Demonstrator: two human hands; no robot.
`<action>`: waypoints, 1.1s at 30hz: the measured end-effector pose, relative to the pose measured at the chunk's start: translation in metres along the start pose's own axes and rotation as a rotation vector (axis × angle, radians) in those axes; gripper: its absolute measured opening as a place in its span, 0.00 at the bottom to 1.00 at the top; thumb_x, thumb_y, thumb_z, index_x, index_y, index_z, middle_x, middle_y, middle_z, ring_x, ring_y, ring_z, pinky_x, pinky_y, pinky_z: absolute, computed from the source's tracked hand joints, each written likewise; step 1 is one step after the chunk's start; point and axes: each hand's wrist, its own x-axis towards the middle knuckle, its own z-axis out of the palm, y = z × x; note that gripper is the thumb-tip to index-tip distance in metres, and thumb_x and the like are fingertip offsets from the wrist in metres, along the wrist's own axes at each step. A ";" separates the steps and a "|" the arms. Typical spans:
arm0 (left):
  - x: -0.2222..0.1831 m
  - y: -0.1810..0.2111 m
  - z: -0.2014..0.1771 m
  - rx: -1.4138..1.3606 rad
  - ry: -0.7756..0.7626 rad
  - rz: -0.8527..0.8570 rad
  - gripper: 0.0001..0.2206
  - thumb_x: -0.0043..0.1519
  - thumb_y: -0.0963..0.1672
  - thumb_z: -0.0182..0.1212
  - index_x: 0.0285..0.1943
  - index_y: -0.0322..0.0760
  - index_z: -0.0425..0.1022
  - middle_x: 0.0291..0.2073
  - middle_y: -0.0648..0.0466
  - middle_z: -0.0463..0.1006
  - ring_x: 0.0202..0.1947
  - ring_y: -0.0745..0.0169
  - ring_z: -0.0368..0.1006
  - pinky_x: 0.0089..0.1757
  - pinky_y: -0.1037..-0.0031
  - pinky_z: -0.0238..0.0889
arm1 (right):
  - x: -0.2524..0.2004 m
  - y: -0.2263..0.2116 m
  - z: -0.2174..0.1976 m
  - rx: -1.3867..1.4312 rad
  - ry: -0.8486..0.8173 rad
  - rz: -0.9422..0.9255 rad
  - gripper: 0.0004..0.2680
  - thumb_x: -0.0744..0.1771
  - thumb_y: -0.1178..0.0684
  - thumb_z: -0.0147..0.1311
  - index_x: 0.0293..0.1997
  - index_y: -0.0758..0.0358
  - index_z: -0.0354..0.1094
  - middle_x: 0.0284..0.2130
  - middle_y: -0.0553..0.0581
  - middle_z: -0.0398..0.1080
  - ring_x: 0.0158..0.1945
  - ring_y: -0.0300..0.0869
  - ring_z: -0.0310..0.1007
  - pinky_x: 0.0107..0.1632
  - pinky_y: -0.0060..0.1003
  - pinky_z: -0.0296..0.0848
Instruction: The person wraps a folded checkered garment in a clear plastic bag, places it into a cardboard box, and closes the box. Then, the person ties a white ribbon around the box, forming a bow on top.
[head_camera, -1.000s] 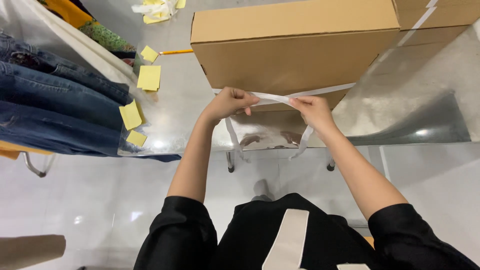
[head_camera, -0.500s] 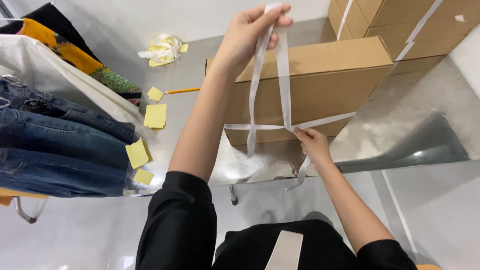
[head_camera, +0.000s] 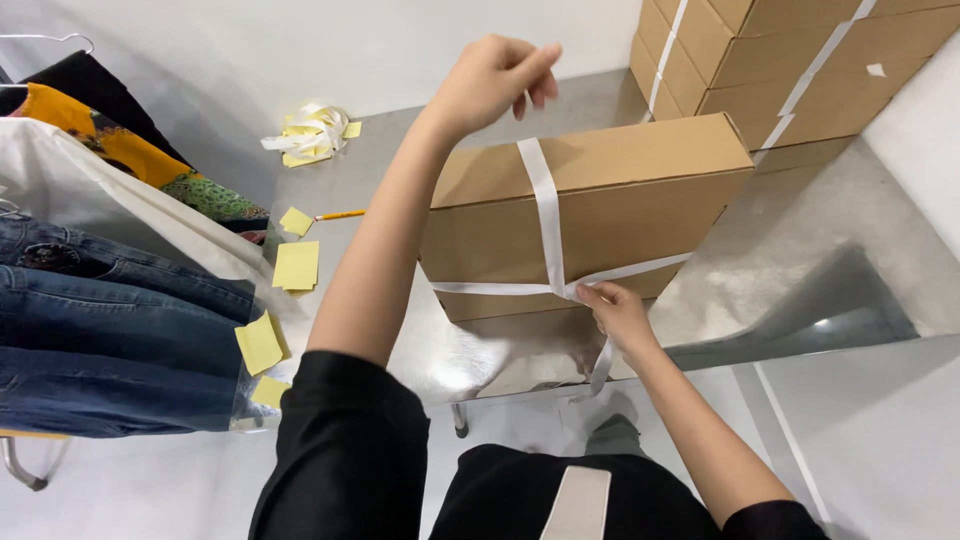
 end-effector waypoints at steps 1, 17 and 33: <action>-0.024 0.016 0.000 0.000 -0.002 -0.008 0.23 0.69 0.56 0.49 0.29 0.45 0.81 0.25 0.62 0.81 0.20 0.77 0.69 0.36 0.82 0.66 | 0.005 0.006 0.000 0.001 -0.004 0.007 0.10 0.69 0.45 0.62 0.32 0.58 0.72 0.16 0.45 0.45 0.20 0.34 0.41 0.27 0.32 0.41; -0.117 -0.049 0.115 -0.097 -0.052 -0.094 0.12 0.66 0.49 0.65 0.40 0.37 0.80 0.25 0.49 0.83 0.25 0.56 0.82 0.24 0.71 0.74 | 0.019 0.026 -0.001 0.215 -0.009 -0.151 0.04 0.73 0.54 0.56 0.43 0.59 0.73 0.18 0.43 0.52 0.15 0.26 0.47 0.19 0.22 0.45; -0.042 -0.043 0.066 0.167 0.131 0.075 0.23 0.61 0.46 0.73 0.22 0.43 0.58 0.21 0.62 0.58 0.27 0.66 0.51 0.33 0.73 0.46 | -0.003 0.008 0.022 0.210 0.008 -0.200 0.10 0.73 0.48 0.53 0.46 0.65 0.73 0.32 0.62 0.80 0.16 0.31 0.46 0.23 0.25 0.45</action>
